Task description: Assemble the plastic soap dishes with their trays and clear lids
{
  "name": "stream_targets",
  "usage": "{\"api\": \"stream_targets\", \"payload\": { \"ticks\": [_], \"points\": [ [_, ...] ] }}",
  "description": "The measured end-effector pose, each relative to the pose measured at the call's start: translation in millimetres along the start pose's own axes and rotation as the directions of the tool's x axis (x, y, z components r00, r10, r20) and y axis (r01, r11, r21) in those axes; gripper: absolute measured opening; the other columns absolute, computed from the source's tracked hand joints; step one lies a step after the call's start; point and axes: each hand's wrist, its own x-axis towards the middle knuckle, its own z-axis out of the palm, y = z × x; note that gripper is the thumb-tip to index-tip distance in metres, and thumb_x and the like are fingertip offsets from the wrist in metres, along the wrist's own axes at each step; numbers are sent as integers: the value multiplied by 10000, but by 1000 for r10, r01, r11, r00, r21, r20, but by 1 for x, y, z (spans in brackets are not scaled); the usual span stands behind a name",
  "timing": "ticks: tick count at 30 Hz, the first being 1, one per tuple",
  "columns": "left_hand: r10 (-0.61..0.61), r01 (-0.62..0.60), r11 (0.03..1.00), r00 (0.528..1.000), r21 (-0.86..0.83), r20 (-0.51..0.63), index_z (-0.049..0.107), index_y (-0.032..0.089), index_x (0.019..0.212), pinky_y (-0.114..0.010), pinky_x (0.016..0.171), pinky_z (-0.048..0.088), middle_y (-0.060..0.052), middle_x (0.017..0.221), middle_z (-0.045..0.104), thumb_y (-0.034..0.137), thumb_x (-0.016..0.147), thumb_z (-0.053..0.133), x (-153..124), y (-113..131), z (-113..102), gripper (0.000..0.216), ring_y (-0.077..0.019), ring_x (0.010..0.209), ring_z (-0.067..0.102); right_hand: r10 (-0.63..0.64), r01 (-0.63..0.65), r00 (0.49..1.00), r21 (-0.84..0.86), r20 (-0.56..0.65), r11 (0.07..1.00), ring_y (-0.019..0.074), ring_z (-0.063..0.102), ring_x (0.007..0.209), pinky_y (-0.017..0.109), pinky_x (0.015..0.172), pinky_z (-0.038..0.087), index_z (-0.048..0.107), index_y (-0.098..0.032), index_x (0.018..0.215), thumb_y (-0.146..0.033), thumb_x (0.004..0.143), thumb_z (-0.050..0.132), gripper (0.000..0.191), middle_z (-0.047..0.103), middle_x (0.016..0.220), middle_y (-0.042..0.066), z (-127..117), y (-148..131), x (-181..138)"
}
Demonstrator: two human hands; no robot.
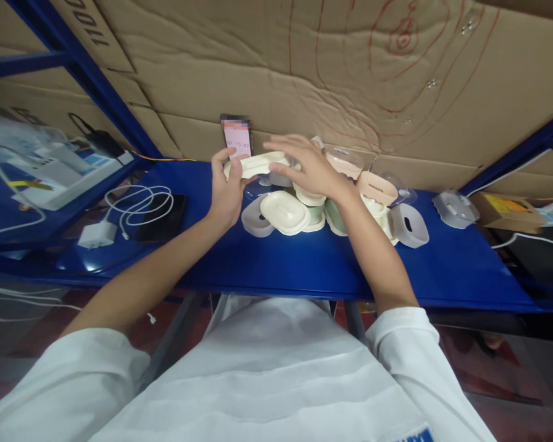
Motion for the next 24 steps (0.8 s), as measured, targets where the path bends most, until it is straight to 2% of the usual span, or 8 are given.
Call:
{"api": "stream_targets", "payload": {
  "ticks": [3,5,7,11,14,18,21,24],
  "points": [
    [12,-11,1000,994,-4,106,523,380,1425,-465,1086,605,-91,1461,609,884,864,691,0,5,1,772,-297,1371,655,8,-14,997,85,73,996,289,716,1220,512,1126,556,796,-365,1214,-773,1032,511,530,798,1310,-16,-8,-13,-1],
    [6,-6,1000,990,-1,141,503,402,1465,-461,1085,604,-91,1515,571,891,867,678,2,4,1,792,-309,1415,627,17,-18,999,55,36,998,274,731,1134,493,1071,585,797,-347,1145,-782,1031,505,536,811,1230,-5,-16,-16,-2],
    [-15,13,1000,990,20,141,490,414,1484,-444,1042,628,-92,1566,525,886,877,673,2,0,2,791,-306,1390,639,19,-20,999,-30,-44,999,294,723,1153,511,1074,581,793,-317,1120,-766,1036,503,541,802,1220,37,-23,-12,-2],
    [-98,92,993,992,67,85,513,375,1446,-384,885,674,-109,1516,535,875,865,705,0,-12,3,791,-258,1186,718,123,-159,977,-215,-175,964,359,706,1184,603,1114,542,789,-305,1054,-730,1030,504,512,798,1185,96,-40,18,-9],
    [-137,132,988,989,81,63,556,339,1373,-334,773,670,-107,1418,586,824,875,743,-2,-19,2,719,-236,1090,728,225,-283,948,-270,-225,920,387,717,1143,656,1092,536,787,-317,995,-683,1012,569,427,810,1124,92,-56,49,-22],
    [-170,162,981,983,105,72,594,311,1309,-316,719,655,-102,1377,614,752,924,743,-5,-22,3,604,-226,1046,728,358,-395,913,-197,-197,897,315,702,1209,547,1127,531,799,-296,1122,-469,1002,712,227,798,1283,68,-75,83,-43],
    [-174,166,980,983,111,64,625,304,1263,-293,665,634,-91,1336,636,721,913,772,-8,-20,7,564,-212,1001,720,448,-482,867,-141,-217,865,235,691,1193,419,1106,510,778,-186,1255,-268,1008,720,266,770,1355,138,-89,99,-55],
    [-175,166,980,982,112,69,662,303,1189,-270,621,611,-75,1297,655,689,898,803,-10,-17,9,503,-194,952,707,573,-603,778,-49,-257,796,172,674,1131,344,1073,483,740,-125,1325,-228,1063,641,299,748,1365,184,-102,110,-69]
  ]
}}
